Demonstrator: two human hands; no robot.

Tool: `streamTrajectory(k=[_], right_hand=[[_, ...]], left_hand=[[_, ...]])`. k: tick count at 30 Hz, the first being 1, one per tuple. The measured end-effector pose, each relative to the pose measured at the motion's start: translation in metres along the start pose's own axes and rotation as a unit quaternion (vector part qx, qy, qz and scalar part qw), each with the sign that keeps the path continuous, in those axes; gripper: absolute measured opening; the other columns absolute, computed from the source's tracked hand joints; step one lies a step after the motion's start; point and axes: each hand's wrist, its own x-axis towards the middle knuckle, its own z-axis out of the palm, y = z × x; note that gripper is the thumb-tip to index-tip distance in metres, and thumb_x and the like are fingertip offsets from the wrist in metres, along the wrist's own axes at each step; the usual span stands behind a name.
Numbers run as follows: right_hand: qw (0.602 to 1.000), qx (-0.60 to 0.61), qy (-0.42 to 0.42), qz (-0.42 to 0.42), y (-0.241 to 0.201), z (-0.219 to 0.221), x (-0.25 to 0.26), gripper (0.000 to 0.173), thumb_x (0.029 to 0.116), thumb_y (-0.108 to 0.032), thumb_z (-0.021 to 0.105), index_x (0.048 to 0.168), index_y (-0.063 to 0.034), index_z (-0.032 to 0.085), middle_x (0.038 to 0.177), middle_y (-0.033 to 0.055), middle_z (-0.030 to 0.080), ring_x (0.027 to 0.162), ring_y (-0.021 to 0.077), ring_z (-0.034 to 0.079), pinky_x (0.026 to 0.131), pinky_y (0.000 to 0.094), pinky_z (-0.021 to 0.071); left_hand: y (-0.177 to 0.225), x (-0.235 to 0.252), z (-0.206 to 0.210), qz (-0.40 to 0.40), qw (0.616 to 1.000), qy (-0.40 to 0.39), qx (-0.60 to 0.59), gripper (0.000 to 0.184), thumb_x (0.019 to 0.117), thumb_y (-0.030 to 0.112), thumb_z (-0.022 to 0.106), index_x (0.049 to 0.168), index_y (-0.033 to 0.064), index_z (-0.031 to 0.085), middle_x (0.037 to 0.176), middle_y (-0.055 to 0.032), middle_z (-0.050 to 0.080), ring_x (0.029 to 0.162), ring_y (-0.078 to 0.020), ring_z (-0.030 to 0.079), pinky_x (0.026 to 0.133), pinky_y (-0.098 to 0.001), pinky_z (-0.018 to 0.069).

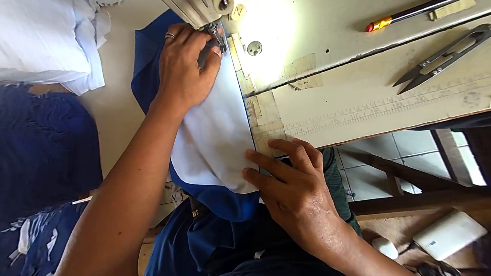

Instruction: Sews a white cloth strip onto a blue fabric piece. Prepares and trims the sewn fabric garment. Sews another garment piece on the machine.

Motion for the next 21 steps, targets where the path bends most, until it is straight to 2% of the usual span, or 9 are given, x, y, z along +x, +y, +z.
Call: streamTrajectory(k=[5,8,15,21], right_hand=[[1.0,0.003,0.0,-0.002,0.002,0.0,-0.001,0.026,0.0984,-0.011,0.06,0.105,-0.0238,0.081,0.124,-0.0049,0.074,0.131,0.0254,0.057,0.113,0.0521,0.034],[1.0,0.003,-0.003,0.0,0.003,0.001,-0.002,0.027,0.0985,-0.011,0.06,0.105,-0.0253,0.081,0.125,-0.0062,0.074,0.132,0.0257,0.056,0.112,0.0515,0.0348],[1.0,-0.003,-0.004,0.002,0.003,0.001,-0.003,0.027,0.0975,-0.012,0.061,0.107,-0.0266,0.081,0.125,-0.0064,0.074,0.133,0.0263,0.057,0.113,0.0529,0.0348],[1.0,-0.006,0.003,-0.007,0.004,0.003,-0.001,0.028,0.0973,-0.013,0.061,0.106,-0.0288,0.082,0.125,-0.0071,0.074,0.131,0.0267,0.058,0.11,0.0531,0.0355]], left_hand=[[0.008,0.002,-0.006,-0.023,0.999,-0.025,-0.006,0.039,0.1067,0.027,0.046,0.128,0.0026,0.068,0.139,-0.0123,0.065,0.141,-0.0304,0.05,0.118,-0.0425,0.0337],[0.0,0.0,0.002,0.0,1.0,0.012,-0.007,0.038,0.1072,0.03,0.047,0.123,0.0043,0.071,0.135,-0.0115,0.068,0.137,-0.0299,0.054,0.116,-0.0431,0.037],[0.0,0.0,0.001,-0.002,1.0,0.004,-0.011,0.041,0.107,0.032,0.045,0.121,0.0036,0.071,0.135,-0.0126,0.068,0.137,-0.0327,0.054,0.113,-0.0483,0.0388],[-0.002,-0.001,0.002,0.003,1.0,0.023,-0.019,0.04,0.1054,0.032,0.048,0.119,0.0032,0.072,0.128,-0.0166,0.07,0.132,-0.0356,0.057,0.108,-0.0501,0.0432]])
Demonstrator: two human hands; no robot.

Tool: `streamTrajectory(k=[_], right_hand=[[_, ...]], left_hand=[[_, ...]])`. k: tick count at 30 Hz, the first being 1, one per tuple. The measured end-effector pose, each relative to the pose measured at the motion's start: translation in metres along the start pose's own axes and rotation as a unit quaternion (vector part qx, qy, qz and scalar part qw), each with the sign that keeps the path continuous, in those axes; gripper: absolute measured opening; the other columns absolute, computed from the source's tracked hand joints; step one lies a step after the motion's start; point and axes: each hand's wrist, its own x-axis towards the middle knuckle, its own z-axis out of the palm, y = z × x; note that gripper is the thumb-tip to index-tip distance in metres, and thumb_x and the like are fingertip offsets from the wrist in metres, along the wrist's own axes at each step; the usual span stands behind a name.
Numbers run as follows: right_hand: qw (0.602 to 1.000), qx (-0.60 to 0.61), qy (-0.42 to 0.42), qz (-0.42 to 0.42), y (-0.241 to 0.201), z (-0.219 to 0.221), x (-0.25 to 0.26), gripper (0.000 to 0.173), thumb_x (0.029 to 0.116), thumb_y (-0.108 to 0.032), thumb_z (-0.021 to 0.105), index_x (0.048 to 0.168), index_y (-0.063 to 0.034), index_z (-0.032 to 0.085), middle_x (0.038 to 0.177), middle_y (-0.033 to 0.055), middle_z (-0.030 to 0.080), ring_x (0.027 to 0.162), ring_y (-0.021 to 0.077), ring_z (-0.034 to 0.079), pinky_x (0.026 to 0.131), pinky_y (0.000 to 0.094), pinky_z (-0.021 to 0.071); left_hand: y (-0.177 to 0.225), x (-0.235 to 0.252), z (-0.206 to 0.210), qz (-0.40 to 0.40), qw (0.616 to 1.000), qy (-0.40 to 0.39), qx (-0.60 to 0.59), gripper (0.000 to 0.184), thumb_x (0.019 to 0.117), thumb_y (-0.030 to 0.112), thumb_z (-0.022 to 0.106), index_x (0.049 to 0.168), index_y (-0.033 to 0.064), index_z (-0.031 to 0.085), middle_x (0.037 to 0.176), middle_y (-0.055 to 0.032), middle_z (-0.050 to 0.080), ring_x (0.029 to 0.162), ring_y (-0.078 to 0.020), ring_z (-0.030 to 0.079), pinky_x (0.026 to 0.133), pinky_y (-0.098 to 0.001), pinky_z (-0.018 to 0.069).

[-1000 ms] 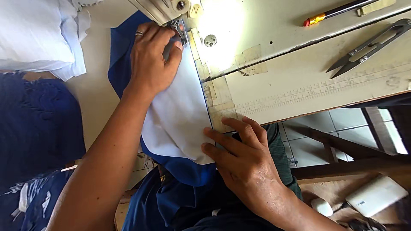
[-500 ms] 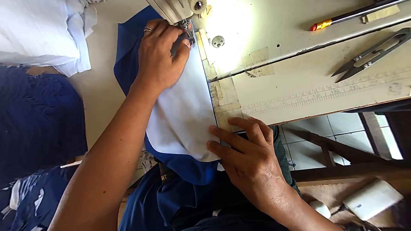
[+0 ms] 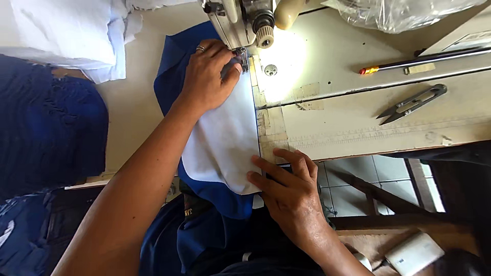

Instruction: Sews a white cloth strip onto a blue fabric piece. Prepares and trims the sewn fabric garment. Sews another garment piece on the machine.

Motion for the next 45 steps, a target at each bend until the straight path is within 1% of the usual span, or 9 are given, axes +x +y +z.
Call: streamTrajectory(k=[14,17,21,26,32,35,38,42,45], right_hand=[[1.0,-0.011,-0.002,-0.005,0.001,0.0,-0.001,0.028,0.0971,-0.014,0.061,0.107,-0.0292,0.082,0.126,-0.0083,0.074,0.131,0.0265,0.057,0.11,0.0521,0.037],[1.0,-0.014,0.008,-0.001,-0.002,0.0,-0.001,0.026,0.096,-0.013,0.062,0.103,-0.0282,0.082,0.125,-0.0081,0.074,0.129,0.0261,0.059,0.11,0.0526,0.0394],[1.0,0.01,0.024,-0.005,-0.003,-0.001,0.0,0.024,0.0953,-0.011,0.063,0.1,-0.0237,0.082,0.124,-0.0041,0.075,0.127,0.0286,0.062,0.11,0.0548,0.0401],[0.999,-0.007,0.038,-0.016,-0.003,0.001,0.002,0.022,0.0943,-0.011,0.063,0.096,-0.0222,0.082,0.113,-0.0031,0.077,0.121,0.0258,0.064,0.109,0.0525,0.0413],[0.999,-0.005,0.044,-0.02,-0.002,0.004,0.0,0.014,0.0909,-0.012,0.068,0.082,-0.0149,0.079,0.09,-0.0011,0.077,0.113,0.0253,0.067,0.11,0.0522,0.0415],[0.999,-0.009,0.042,-0.031,-0.001,0.008,-0.001,0.016,0.0929,-0.012,0.067,0.088,-0.0176,0.08,0.095,-0.0025,0.077,0.116,0.0255,0.064,0.111,0.0529,0.0395],[0.998,-0.011,0.045,-0.04,0.001,0.008,-0.002,0.018,0.0928,-0.012,0.066,0.094,-0.0201,0.082,0.105,-0.0021,0.077,0.117,0.0267,0.064,0.11,0.0543,0.0389],[0.998,-0.007,0.031,-0.049,0.001,0.005,-0.002,0.021,0.0925,-0.011,0.066,0.101,-0.0203,0.083,0.125,-0.0019,0.074,0.127,0.0308,0.06,0.109,0.0584,0.0385],[0.998,-0.007,0.027,-0.054,0.002,0.004,-0.002,0.021,0.0919,-0.01,0.066,0.101,-0.0194,0.083,0.127,-0.0015,0.073,0.128,0.0312,0.06,0.111,0.0593,0.0376]], left_hand=[[0.003,0.001,0.0,0.006,1.0,0.009,-0.004,0.04,0.1047,0.033,0.049,0.115,0.0034,0.073,0.126,-0.0169,0.07,0.131,-0.0354,0.058,0.107,-0.0499,0.0437],[0.013,-0.002,-0.017,-0.01,0.999,-0.039,-0.018,0.044,0.1074,0.034,0.047,0.124,-0.0001,0.069,0.133,-0.0211,0.066,0.135,-0.0382,0.055,0.114,-0.0531,0.0402],[0.085,-0.027,-0.046,-0.103,0.993,-0.053,-0.019,0.044,0.1089,0.029,0.046,0.134,-0.0028,0.063,0.136,-0.0227,0.063,0.129,-0.042,0.058,0.108,-0.0598,0.0447],[0.195,0.028,0.002,0.079,0.988,-0.038,-0.129,0.035,0.1068,0.027,0.054,0.125,0.0042,0.073,0.118,-0.0138,0.074,0.113,-0.0288,0.07,0.099,-0.0461,0.0554],[0.228,0.107,0.062,0.073,0.986,-0.111,-0.102,0.031,0.1048,0.015,0.056,0.131,0.0083,0.07,0.124,-0.0153,0.071,0.121,-0.0349,0.065,0.101,-0.0545,0.0492],[0.22,0.081,0.034,0.075,0.985,-0.134,-0.075,0.039,0.1022,-0.002,0.049,0.138,0.0047,0.064,0.13,-0.0211,0.063,0.116,-0.0354,0.064,0.098,-0.0463,0.0527],[0.165,0.005,0.004,0.131,0.987,-0.025,-0.088,0.042,0.0996,0.002,0.052,0.137,0.0127,0.065,0.123,-0.0166,0.059,0.098,-0.0235,0.066,0.078,-0.0318,0.0572],[0.134,-0.084,-0.117,-0.011,0.994,-0.106,-0.028,0.04,0.1048,0.005,0.049,0.143,0.0073,0.06,0.133,-0.0194,0.062,0.114,-0.0296,0.065,0.096,-0.0428,0.0554],[0.097,-0.126,-0.147,-0.059,0.996,-0.057,0.017,0.033,0.1066,0.022,0.056,0.134,0.0081,0.069,0.119,-0.0165,0.07,0.102,-0.027,0.069,0.088,-0.0425,0.0573]])
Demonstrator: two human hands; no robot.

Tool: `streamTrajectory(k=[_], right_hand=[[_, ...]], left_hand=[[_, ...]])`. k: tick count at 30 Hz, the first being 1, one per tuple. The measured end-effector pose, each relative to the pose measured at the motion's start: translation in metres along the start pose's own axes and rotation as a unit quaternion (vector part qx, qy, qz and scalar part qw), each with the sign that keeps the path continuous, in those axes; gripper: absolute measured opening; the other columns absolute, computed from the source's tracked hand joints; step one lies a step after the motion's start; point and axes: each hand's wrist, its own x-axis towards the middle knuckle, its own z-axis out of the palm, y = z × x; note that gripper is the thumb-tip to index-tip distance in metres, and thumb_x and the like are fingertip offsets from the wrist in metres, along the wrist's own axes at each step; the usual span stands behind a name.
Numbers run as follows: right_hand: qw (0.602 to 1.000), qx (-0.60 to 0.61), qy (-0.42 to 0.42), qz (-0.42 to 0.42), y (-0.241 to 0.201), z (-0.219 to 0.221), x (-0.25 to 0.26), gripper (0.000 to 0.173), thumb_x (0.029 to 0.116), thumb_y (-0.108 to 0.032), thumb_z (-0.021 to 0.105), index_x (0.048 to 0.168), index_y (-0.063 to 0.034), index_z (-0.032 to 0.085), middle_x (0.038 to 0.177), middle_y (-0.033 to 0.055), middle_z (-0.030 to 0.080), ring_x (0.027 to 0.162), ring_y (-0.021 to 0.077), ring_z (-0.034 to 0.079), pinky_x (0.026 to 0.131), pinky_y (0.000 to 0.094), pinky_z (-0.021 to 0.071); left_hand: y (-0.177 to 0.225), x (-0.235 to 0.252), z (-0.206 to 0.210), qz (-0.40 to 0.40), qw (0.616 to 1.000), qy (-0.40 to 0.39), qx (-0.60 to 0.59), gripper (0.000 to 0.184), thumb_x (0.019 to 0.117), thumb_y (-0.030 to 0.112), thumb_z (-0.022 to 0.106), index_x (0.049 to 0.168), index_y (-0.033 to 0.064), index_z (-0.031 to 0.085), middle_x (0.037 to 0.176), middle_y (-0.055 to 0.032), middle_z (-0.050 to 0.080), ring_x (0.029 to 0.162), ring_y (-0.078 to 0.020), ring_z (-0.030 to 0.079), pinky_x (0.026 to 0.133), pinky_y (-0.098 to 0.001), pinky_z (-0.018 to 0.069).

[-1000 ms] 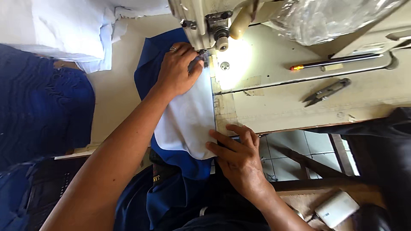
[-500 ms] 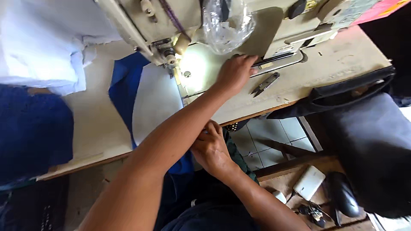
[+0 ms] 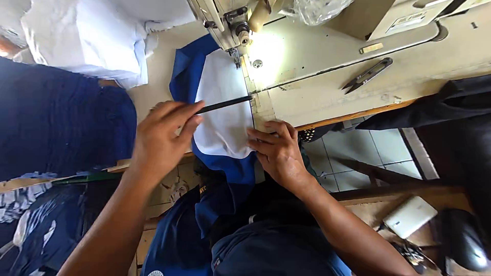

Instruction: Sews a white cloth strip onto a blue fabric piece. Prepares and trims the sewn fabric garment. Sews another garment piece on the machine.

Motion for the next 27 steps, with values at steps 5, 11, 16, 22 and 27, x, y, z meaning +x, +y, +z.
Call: streamTrajectory(k=[5,11,16,22,27], right_hand=[[1.0,-0.008,-0.003,0.0,-0.001,0.0,0.0,0.021,0.0925,-0.01,0.066,0.102,-0.0188,0.083,0.126,-0.0009,0.073,0.128,0.0321,0.06,0.111,0.0589,0.0371],[1.0,-0.009,-0.001,0.005,-0.001,0.0,0.001,0.02,0.0933,-0.011,0.066,0.101,-0.0191,0.083,0.126,-0.001,0.074,0.128,0.0324,0.059,0.111,0.0583,0.0369],[1.0,-0.014,-0.005,0.003,-0.002,-0.001,0.001,0.021,0.093,-0.011,0.066,0.102,-0.0195,0.083,0.126,-0.0009,0.073,0.128,0.0319,0.059,0.111,0.0576,0.0367],[1.0,-0.01,-0.006,0.007,-0.002,-0.001,0.0,0.021,0.0931,-0.011,0.066,0.102,-0.0192,0.083,0.127,-0.0005,0.073,0.128,0.0326,0.059,0.111,0.058,0.0365],[1.0,-0.01,-0.008,0.008,-0.002,-0.001,0.001,0.021,0.0928,-0.011,0.066,0.102,-0.0191,0.083,0.127,-0.0002,0.073,0.128,0.0331,0.059,0.112,0.0581,0.0357]], left_hand=[[-0.015,-0.021,0.008,0.012,0.999,0.035,0.015,0.026,0.1048,0.024,0.061,0.121,0.0091,0.076,0.109,-0.0156,0.072,0.097,-0.0287,0.069,0.085,-0.0429,0.0552],[-0.015,-0.014,0.015,0.031,0.999,0.027,0.033,0.027,0.1064,0.023,0.058,0.122,0.0091,0.075,0.111,-0.0163,0.072,0.099,-0.0333,0.067,0.085,-0.0476,0.0513],[-0.014,-0.011,0.014,0.037,0.998,0.026,0.051,0.027,0.1065,0.023,0.058,0.123,0.009,0.075,0.11,-0.0155,0.072,0.097,-0.0327,0.066,0.086,-0.0474,0.0505],[-0.011,-0.006,0.014,0.043,0.997,0.015,0.066,0.027,0.1069,0.024,0.058,0.123,0.0113,0.075,0.111,-0.014,0.072,0.098,-0.0321,0.067,0.086,-0.0476,0.0502],[-0.008,-0.002,0.009,0.06,0.994,0.004,0.095,0.026,0.1074,0.024,0.056,0.124,0.0148,0.075,0.112,-0.0124,0.071,0.097,-0.0322,0.065,0.084,-0.0482,0.0476]])
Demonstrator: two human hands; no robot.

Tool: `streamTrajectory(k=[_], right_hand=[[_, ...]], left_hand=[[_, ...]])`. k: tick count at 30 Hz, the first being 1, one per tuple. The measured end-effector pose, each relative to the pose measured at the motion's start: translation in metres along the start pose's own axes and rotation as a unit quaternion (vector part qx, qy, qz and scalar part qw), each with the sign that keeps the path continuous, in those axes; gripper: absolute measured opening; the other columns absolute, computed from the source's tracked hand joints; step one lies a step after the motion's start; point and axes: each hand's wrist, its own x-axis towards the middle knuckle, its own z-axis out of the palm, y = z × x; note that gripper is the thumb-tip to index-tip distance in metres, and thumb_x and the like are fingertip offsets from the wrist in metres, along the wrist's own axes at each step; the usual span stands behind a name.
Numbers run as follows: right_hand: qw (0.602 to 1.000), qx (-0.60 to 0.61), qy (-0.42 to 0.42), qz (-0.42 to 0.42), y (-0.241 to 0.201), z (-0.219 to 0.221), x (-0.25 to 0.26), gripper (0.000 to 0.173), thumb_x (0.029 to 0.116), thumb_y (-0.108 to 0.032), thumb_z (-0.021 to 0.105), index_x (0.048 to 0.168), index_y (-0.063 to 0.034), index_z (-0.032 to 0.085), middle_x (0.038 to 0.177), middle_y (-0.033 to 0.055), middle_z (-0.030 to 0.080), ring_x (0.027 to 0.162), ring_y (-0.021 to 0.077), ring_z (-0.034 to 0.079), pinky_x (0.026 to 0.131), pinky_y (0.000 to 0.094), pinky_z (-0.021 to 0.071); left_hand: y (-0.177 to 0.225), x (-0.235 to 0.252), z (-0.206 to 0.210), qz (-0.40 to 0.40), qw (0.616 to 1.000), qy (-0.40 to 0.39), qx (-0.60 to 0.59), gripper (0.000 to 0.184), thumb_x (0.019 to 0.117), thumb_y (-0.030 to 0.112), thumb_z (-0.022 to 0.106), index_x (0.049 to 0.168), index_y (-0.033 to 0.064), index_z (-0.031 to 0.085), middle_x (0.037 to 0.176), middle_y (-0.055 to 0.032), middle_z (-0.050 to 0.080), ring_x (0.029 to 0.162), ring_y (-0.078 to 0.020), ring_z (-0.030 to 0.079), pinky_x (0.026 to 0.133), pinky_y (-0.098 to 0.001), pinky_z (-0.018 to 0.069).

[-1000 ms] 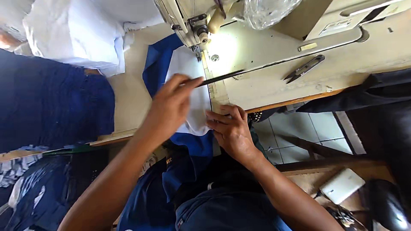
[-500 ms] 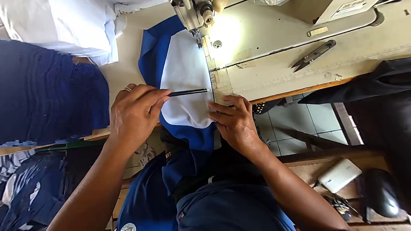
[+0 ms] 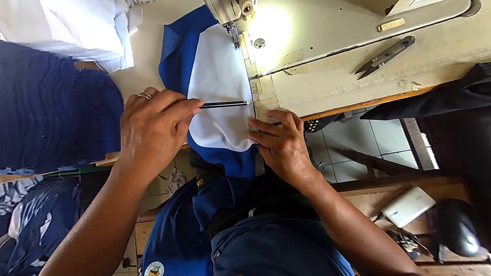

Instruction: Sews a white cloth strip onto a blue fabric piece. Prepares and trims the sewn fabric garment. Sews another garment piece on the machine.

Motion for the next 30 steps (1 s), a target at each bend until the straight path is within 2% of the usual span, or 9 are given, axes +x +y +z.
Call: streamTrajectory(k=[7,11,13,15,18,22,24,26,30], right_hand=[[1.0,-0.001,0.0,0.001,0.0,0.0,0.0,0.022,0.0931,-0.011,0.065,0.103,-0.0191,0.083,0.128,-0.0001,0.073,0.129,0.033,0.059,0.113,0.0584,0.0346],[1.0,0.004,0.002,0.004,0.0,0.0,0.0,0.021,0.0931,-0.011,0.066,0.103,-0.019,0.083,0.128,0.0,0.073,0.129,0.0331,0.059,0.112,0.0585,0.0347],[1.0,0.004,0.006,0.005,0.0,0.001,0.0,0.02,0.0936,-0.012,0.066,0.102,-0.0194,0.083,0.127,-0.0006,0.073,0.128,0.0326,0.059,0.112,0.0579,0.035],[1.0,0.004,0.013,0.006,0.0,0.002,0.0,0.021,0.0929,-0.011,0.066,0.102,-0.0196,0.083,0.127,-0.0011,0.073,0.128,0.0322,0.059,0.111,0.0575,0.0355],[1.0,0.007,0.018,0.008,0.001,0.0,0.0,0.021,0.0928,-0.01,0.066,0.101,-0.0197,0.083,0.125,-0.0015,0.074,0.127,0.0314,0.06,0.112,0.0568,0.0351],[0.999,0.025,0.02,0.017,0.0,0.002,0.0,0.019,0.0928,-0.011,0.066,0.097,-0.019,0.083,0.124,-0.0011,0.074,0.128,0.0314,0.059,0.112,0.0575,0.0364],[0.999,0.03,0.024,0.033,-0.001,0.002,-0.001,0.02,0.0951,-0.012,0.065,0.096,-0.0195,0.083,0.123,-0.0021,0.074,0.129,0.0298,0.059,0.113,0.0567,0.0377],[0.998,0.029,0.025,0.041,0.0,0.002,-0.001,0.021,0.0959,-0.012,0.063,0.097,-0.021,0.082,0.123,-0.0031,0.075,0.128,0.0276,0.06,0.112,0.0547,0.0393],[0.999,0.033,0.022,0.037,0.002,0.002,0.0,0.021,0.096,-0.012,0.063,0.095,-0.0212,0.082,0.12,-0.0028,0.076,0.124,0.027,0.063,0.11,0.0526,0.0409]], left_hand=[[0.011,0.016,-0.018,0.035,0.997,-0.042,0.057,0.031,0.1095,0.025,0.051,0.125,0.0097,0.072,0.107,-0.0158,0.069,0.094,-0.0379,0.063,0.08,-0.0535,0.0445],[0.017,0.03,-0.025,0.059,0.993,-0.063,0.079,0.032,0.1103,0.02,0.046,0.121,0.0053,0.072,0.103,-0.0203,0.068,0.094,-0.0439,0.063,0.078,-0.0569,0.0441],[0.02,0.032,-0.023,0.058,0.993,-0.057,0.081,0.032,0.1106,0.021,0.046,0.121,0.0048,0.071,0.103,-0.0203,0.068,0.093,-0.0433,0.063,0.078,-0.0565,0.0445],[0.024,0.03,-0.015,0.047,0.996,-0.044,0.061,0.032,0.1103,0.024,0.047,0.121,0.0058,0.071,0.102,-0.0178,0.068,0.09,-0.0387,0.065,0.077,-0.0532,0.0488],[0.032,0.038,0.002,0.014,1.0,0.004,-0.022,0.028,0.1083,0.023,0.054,0.122,0.0061,0.072,0.1,-0.0166,0.068,0.084,-0.0304,0.066,0.072,-0.0437,0.0517],[0.045,0.076,0.033,0.007,0.992,0.028,-0.124,0.029,0.1076,0.018,0.053,0.127,0.0068,0.072,0.111,-0.0167,0.066,0.09,-0.0193,0.064,0.078,-0.027,0.0522],[0.06,0.105,0.058,0.01,0.98,0.038,-0.193,0.031,0.107,0.018,0.054,0.131,0.0072,0.07,0.114,-0.0145,0.064,0.09,-0.0135,0.062,0.077,-0.0211,0.0521],[0.082,0.138,0.085,0.014,0.963,0.049,-0.264,0.03,0.1051,0.017,0.058,0.13,0.0042,0.069,0.11,-0.0135,0.068,0.089,-0.0129,0.066,0.078,-0.0233,0.0556],[0.131,0.201,0.125,0.005,0.952,0.055,-0.303,0.024,0.1018,0.021,0.062,0.113,0.0022,0.072,0.104,-0.0118,0.073,0.095,-0.0187,0.071,0.088,-0.0353,0.0589]])
